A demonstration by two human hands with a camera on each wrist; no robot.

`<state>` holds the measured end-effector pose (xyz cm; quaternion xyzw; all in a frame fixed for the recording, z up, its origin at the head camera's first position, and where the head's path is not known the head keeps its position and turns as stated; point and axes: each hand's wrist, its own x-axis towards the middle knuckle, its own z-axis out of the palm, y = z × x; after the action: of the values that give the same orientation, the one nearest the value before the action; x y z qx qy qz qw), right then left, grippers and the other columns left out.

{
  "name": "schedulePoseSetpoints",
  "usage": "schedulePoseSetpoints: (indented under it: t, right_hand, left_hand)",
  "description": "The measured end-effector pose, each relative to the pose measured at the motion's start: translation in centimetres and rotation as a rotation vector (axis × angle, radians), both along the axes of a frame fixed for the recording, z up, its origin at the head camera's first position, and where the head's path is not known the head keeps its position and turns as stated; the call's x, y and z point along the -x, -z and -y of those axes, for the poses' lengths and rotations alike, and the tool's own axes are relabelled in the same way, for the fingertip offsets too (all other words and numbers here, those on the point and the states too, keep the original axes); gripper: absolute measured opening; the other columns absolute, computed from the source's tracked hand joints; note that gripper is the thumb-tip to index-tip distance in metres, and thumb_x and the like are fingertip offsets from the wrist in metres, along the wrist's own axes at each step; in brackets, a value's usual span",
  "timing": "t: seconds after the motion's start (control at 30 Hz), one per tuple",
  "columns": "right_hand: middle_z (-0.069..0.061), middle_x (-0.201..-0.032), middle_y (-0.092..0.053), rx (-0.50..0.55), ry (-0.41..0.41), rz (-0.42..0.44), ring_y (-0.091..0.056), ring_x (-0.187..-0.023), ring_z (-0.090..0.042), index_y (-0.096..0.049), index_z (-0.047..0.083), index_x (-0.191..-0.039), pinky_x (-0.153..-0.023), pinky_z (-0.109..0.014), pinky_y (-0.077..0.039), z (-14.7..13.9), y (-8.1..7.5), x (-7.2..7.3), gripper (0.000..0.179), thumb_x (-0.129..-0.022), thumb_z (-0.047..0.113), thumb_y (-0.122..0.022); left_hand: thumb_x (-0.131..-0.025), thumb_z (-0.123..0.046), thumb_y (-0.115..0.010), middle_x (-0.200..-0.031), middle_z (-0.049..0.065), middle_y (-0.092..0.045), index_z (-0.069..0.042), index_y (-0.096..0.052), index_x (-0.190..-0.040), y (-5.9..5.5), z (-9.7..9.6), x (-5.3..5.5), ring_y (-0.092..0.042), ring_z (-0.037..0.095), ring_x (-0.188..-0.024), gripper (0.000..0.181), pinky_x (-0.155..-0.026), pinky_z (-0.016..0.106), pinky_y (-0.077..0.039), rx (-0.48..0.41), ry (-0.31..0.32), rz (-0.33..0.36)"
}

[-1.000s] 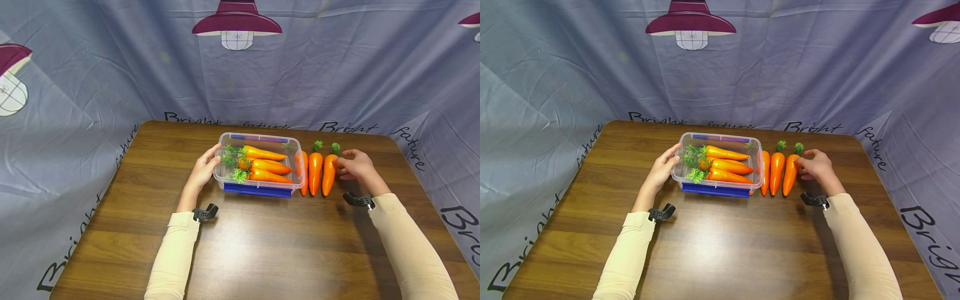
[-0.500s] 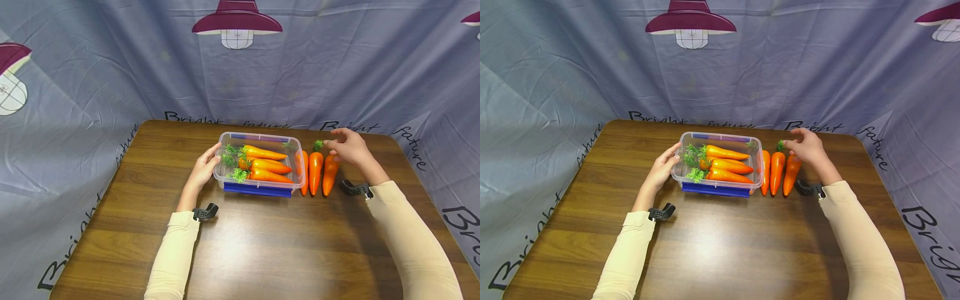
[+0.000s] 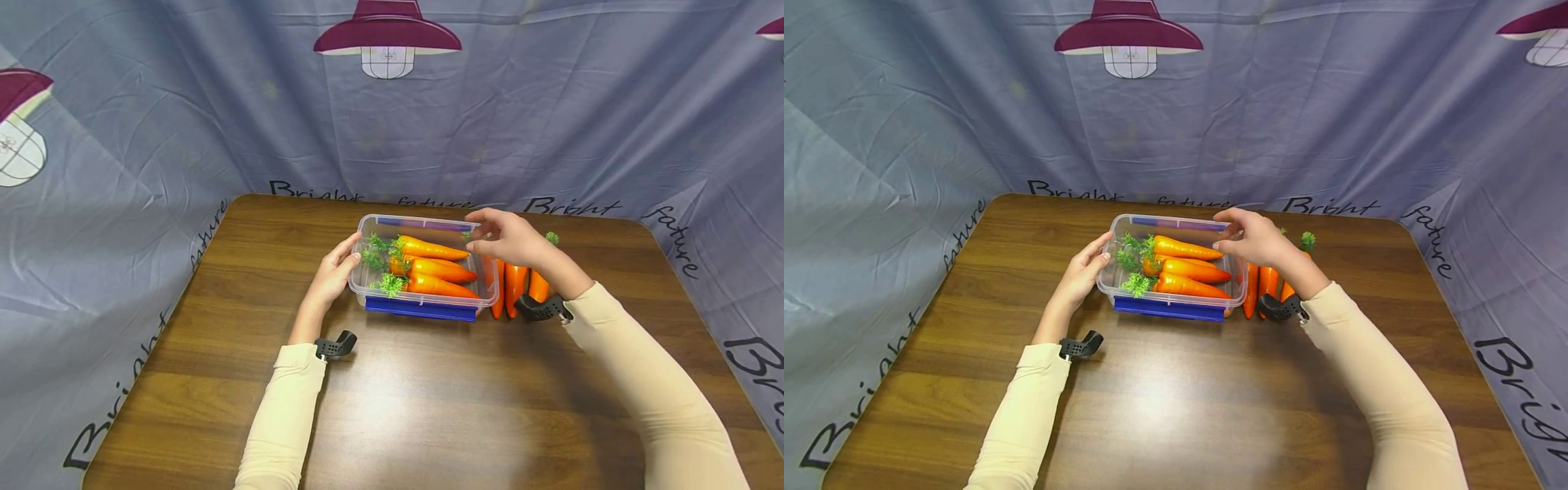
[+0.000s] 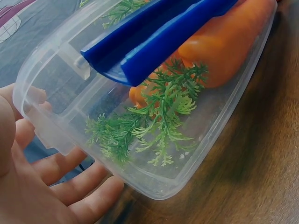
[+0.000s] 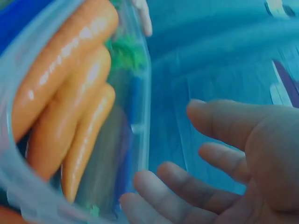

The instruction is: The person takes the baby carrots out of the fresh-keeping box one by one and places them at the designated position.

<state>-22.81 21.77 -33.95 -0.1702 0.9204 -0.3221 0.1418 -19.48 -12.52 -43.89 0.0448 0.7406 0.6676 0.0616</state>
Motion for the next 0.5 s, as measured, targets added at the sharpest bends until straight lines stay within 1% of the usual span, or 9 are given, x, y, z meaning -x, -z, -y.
schedulePoseSetpoints:
  t: [0.1, 0.2, 0.3, 0.37, 0.43, 0.5]
  right_hand:
    - [-0.024, -0.126, -0.067, -0.005, -0.114, -0.001, -0.069, -0.11, -0.037, -0.053, 0.005, -0.144, -0.092, -0.048, -0.059, 1.3, 0.3, -0.2, 0.052, -0.095, 0.014, -0.069]
    - [-0.027, -0.127, -0.065, 0.015, -0.219, 0.049, -0.068, -0.113, -0.037, -0.053, 0.001, -0.143, -0.096, -0.049, -0.058, 2.5, 0.8, -0.3, 0.051, -0.096, 0.009, -0.069]
    - [-0.028, -0.127, -0.065, 0.028, -0.29, 0.133, -0.069, -0.112, -0.037, -0.051, -0.001, -0.144, -0.091, -0.044, -0.06, 3.5, 1.4, -0.4, 0.051, -0.096, 0.007, -0.067]
    - [-0.028, -0.128, -0.065, 0.024, -0.327, 0.166, -0.07, -0.112, -0.037, -0.05, -0.003, -0.144, -0.089, -0.042, -0.06, 4.0, 1.7, -0.6, 0.05, -0.097, 0.007, -0.066]
    - [-0.026, -0.131, -0.065, 0.014, -0.355, 0.181, -0.069, -0.114, -0.037, -0.051, -0.002, -0.144, -0.092, -0.043, -0.059, 4.5, 2.1, -0.6, 0.05, -0.097, 0.006, -0.066]
    - [-0.024, -0.134, -0.064, -0.008, -0.379, 0.17, -0.067, -0.117, -0.036, -0.053, -0.001, -0.143, -0.098, -0.045, -0.057, 4.9, 2.4, -0.6, 0.049, -0.097, 0.005, -0.066]
  left_hand:
    - [-0.107, -0.012, -0.048, -0.167, 0.012, -0.031, -0.01, -0.041, -0.156, 1.5, 0.2, 0.7, -0.026, 0.035, -0.156, 0.05, -0.125, 0.05, -0.03, 0.005, -0.011, -0.03]
    - [-0.107, -0.013, -0.048, -0.167, 0.013, -0.031, -0.011, -0.042, -0.156, 1.6, 0.2, 0.8, -0.027, 0.035, -0.155, 0.05, -0.124, 0.051, -0.031, 0.01, -0.014, -0.026]
    - [-0.107, -0.013, -0.048, -0.167, 0.012, -0.032, -0.011, -0.042, -0.156, 1.5, 0.3, 0.8, -0.027, 0.036, -0.155, 0.05, -0.124, 0.052, -0.031, 0.015, -0.016, -0.024]
    - [-0.107, -0.013, -0.048, -0.167, 0.012, -0.031, -0.011, -0.042, -0.156, 1.5, 0.3, 0.8, -0.026, 0.036, -0.156, 0.05, -0.124, 0.052, -0.031, 0.018, -0.012, -0.023]
    - [-0.107, -0.013, -0.048, -0.168, 0.011, -0.031, -0.011, -0.042, -0.156, 1.5, 0.3, 0.8, -0.026, 0.036, -0.156, 0.05, -0.124, 0.052, -0.031, 0.019, -0.008, -0.021]
    - [-0.107, -0.013, -0.048, -0.168, 0.011, -0.031, -0.011, -0.042, -0.156, 1.5, 0.2, 0.7, -0.026, 0.035, -0.156, 0.05, -0.124, 0.051, -0.03, 0.019, -0.005, -0.022]
